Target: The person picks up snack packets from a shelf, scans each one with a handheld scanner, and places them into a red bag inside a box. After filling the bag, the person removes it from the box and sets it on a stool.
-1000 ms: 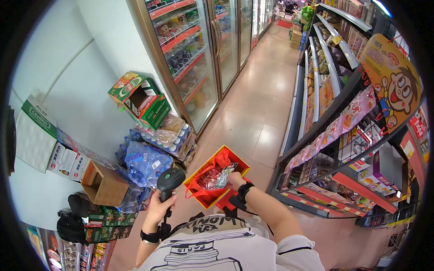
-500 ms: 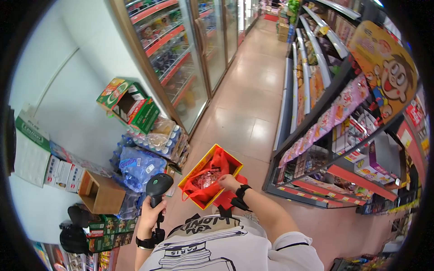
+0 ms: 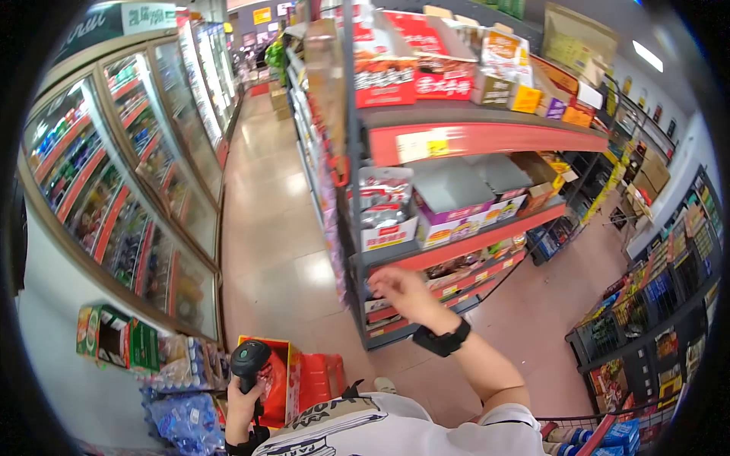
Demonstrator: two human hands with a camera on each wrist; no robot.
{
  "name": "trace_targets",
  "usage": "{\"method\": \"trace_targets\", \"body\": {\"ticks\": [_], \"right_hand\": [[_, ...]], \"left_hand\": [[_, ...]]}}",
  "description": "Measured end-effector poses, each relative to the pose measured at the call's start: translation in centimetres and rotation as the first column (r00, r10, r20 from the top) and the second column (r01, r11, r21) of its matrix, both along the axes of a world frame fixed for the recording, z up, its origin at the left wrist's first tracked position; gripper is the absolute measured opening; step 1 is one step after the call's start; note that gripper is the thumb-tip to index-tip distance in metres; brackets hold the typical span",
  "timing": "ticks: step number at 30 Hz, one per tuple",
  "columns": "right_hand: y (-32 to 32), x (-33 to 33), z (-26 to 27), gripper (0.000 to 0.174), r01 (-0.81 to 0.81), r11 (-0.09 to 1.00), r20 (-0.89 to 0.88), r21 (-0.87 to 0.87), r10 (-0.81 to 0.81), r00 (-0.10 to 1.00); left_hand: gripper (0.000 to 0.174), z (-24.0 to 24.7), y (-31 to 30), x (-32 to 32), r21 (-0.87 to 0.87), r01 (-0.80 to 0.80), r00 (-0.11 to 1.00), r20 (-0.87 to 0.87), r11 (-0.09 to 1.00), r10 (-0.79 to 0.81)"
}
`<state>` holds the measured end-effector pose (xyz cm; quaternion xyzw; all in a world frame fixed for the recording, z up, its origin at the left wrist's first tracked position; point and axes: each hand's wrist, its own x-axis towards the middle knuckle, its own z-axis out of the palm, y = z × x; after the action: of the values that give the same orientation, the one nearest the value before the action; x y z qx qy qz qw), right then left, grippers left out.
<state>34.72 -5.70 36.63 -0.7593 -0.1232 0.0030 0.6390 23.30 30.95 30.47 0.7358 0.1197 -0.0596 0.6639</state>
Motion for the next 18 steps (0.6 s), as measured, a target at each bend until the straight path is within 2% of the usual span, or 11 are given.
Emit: {"method": "trace_targets", "body": {"ticks": [1,3,5,7,9,11,12,14,15,17,18], "right_hand": [[-1.7,-0.3,2.5,0.013,0.075,0.996,0.062,-0.043,-0.072,0.995],[-5.2,-0.3,6.1,0.012,0.137,0.986,0.093,0.096,-0.146,0.985],[-8.7,0.7,8.5,0.011,0.272,0.960,0.285,-0.070,-0.242,0.928],[-12.6,2.5,9.7,0.011,0.368,0.929,0.365,-0.043,-0.328,0.871],[-16.8,4.9,10.3,0.011,0.381,0.924,0.365,0.009,-0.358,0.859],[-21.2,7.7,10.5,0.017,0.600,0.741,0.525,-0.301,-0.397,0.753],[-22.6,8.7,10.8,0.017,0.603,0.742,0.532,-0.294,-0.397,0.748],[-24.8,10.4,11.2,0.031,0.587,0.648,0.392,-0.485,-0.439,0.809],[-26.0,11.3,11.0,0.031,0.589,0.650,0.396,-0.481,-0.438,0.807],[-28.6,13.7,9.7,0.044,0.475,0.460,0.369,-0.750,-0.306,0.878],[-28.9,14.4,9.8,0.060,0.377,0.419,0.291,-0.826,-0.256,0.922]], "left_hand": [[0.023,0.2,-1.1,0.6,-0.001,0.016,1.000,0.013,1.000,-0.016],[0.024,0.3,-3.2,1.4,-0.060,0.070,0.997,0.013,0.996,-0.070],[0.024,0.3,-5.0,2.0,-0.072,0.083,0.996,0.028,0.994,-0.081],[0.023,1.3,-6.6,2.3,-0.095,0.097,0.995,0.033,0.991,-0.094],[0.021,1.0,-7.5,2.4,-0.060,0.097,0.994,0.051,0.993,-0.094],[0.021,0.6,-8.1,2.4,-0.071,0.068,0.996,0.060,0.995,-0.064],[0.020,0.5,-8.6,2.4,-0.117,0.049,0.998,0.054,0.992,-0.043],[0.022,0.4,-9.3,1.8,-0.071,0.020,0.998,0.064,0.997,-0.016],[0.026,0.3,-9.6,1.5,-0.028,-0.010,0.998,0.064,1.000,0.012],[0.025,0.7,-10.5,1.3,-0.009,-0.015,0.996,0.083,1.000,0.016],[0.026,1.6,-11.2,1.0,0.028,-0.049,0.997,0.063,0.998,0.047]]}}
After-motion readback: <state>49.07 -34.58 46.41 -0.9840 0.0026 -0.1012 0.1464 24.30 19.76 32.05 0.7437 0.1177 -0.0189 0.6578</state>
